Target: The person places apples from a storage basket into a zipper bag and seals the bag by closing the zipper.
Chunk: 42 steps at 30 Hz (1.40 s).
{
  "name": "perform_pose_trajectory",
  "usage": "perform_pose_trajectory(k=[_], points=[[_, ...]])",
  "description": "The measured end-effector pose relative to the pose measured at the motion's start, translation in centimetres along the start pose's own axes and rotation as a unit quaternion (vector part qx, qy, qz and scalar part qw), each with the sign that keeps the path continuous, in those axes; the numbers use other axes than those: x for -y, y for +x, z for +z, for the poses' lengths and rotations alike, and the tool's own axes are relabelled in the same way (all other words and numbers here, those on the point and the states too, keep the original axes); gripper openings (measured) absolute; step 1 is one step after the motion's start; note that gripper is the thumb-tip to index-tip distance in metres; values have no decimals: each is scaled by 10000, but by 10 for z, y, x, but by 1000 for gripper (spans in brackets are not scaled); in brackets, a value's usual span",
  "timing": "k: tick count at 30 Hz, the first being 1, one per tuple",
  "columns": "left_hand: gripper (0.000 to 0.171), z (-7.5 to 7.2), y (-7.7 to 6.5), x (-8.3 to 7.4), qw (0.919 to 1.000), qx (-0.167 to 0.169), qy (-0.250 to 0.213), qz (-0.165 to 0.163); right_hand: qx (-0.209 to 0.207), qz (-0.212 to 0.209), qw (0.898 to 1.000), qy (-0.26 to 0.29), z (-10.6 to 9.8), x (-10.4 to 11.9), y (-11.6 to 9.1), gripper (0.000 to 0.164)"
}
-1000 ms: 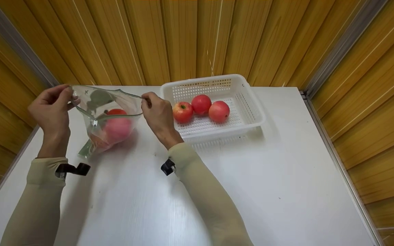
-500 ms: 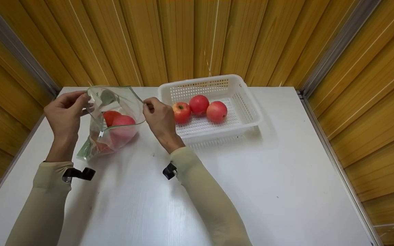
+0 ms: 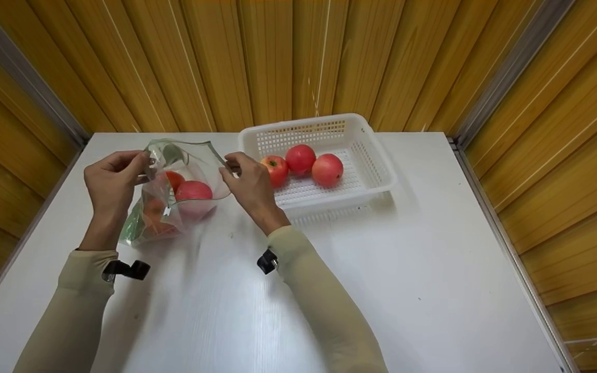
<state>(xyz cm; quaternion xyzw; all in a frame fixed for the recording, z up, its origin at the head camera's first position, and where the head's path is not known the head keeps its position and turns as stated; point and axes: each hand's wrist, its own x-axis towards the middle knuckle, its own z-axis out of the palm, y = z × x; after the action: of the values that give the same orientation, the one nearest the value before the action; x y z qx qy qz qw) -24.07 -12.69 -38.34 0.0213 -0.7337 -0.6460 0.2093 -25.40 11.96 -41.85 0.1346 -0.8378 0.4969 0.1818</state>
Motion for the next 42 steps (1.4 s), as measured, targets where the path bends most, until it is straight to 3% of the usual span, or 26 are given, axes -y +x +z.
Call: perform_pose_trajectory(k=[13, 19, 30, 42], points=[[13, 8, -7, 6, 9976, -18, 78, 682, 332, 82, 9981, -522, -34, -14, 4, 43], [13, 13, -8, 6, 9981, -80, 114, 597, 295, 177, 9959, -834, -55, -25, 11, 46], [13, 10, -10, 5, 9966, -24, 112, 814, 397, 595, 9879, -1379, -89, -50, 17, 60], [14, 11, -11, 8, 9952, -53, 316, 928, 552, 1238, 9746, -1781, -118, -83, 20, 59]])
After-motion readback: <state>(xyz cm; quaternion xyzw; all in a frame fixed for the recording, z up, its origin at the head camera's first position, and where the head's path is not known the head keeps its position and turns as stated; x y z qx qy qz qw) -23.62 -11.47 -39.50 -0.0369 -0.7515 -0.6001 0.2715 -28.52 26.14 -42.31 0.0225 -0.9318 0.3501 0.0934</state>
